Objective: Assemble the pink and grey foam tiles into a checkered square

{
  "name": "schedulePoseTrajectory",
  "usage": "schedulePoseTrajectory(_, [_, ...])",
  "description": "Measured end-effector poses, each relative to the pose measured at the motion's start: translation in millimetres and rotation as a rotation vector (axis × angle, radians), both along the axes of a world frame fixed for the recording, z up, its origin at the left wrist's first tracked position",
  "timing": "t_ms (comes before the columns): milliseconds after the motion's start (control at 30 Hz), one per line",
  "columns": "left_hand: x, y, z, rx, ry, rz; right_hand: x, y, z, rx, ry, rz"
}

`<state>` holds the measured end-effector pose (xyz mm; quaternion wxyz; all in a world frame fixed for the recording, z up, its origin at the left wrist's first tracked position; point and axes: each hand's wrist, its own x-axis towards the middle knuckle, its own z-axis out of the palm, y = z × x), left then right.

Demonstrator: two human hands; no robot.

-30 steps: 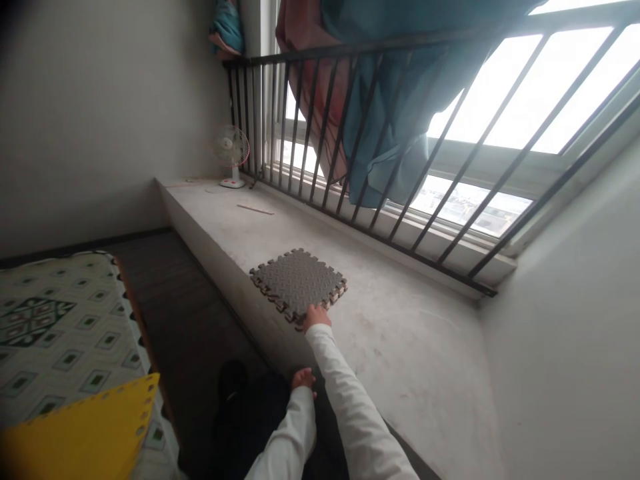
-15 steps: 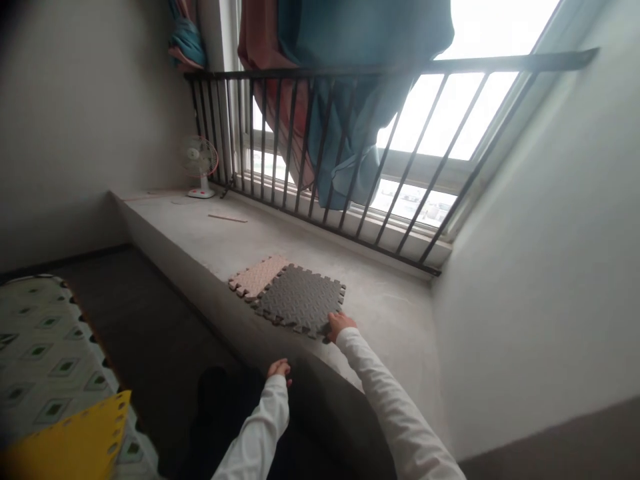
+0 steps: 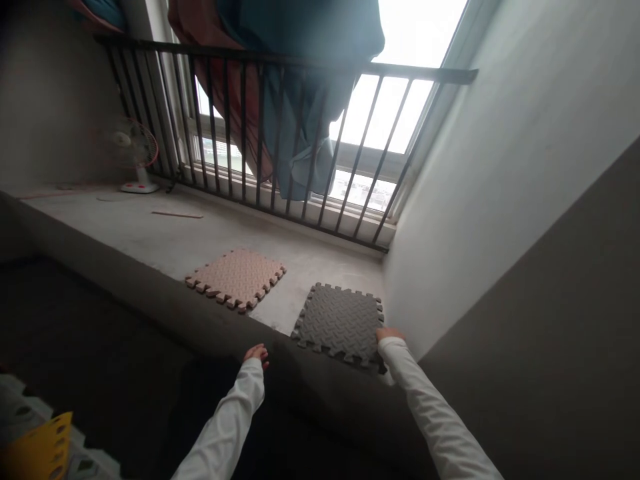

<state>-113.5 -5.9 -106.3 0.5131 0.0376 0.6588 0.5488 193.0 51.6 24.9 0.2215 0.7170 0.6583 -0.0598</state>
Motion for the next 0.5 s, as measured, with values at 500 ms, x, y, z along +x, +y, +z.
schedulePoseTrajectory(500, [-4,-3,-5.8,0.009,0.013,0.015,-66,-40,-72.4,-0.003,0.167,0.158])
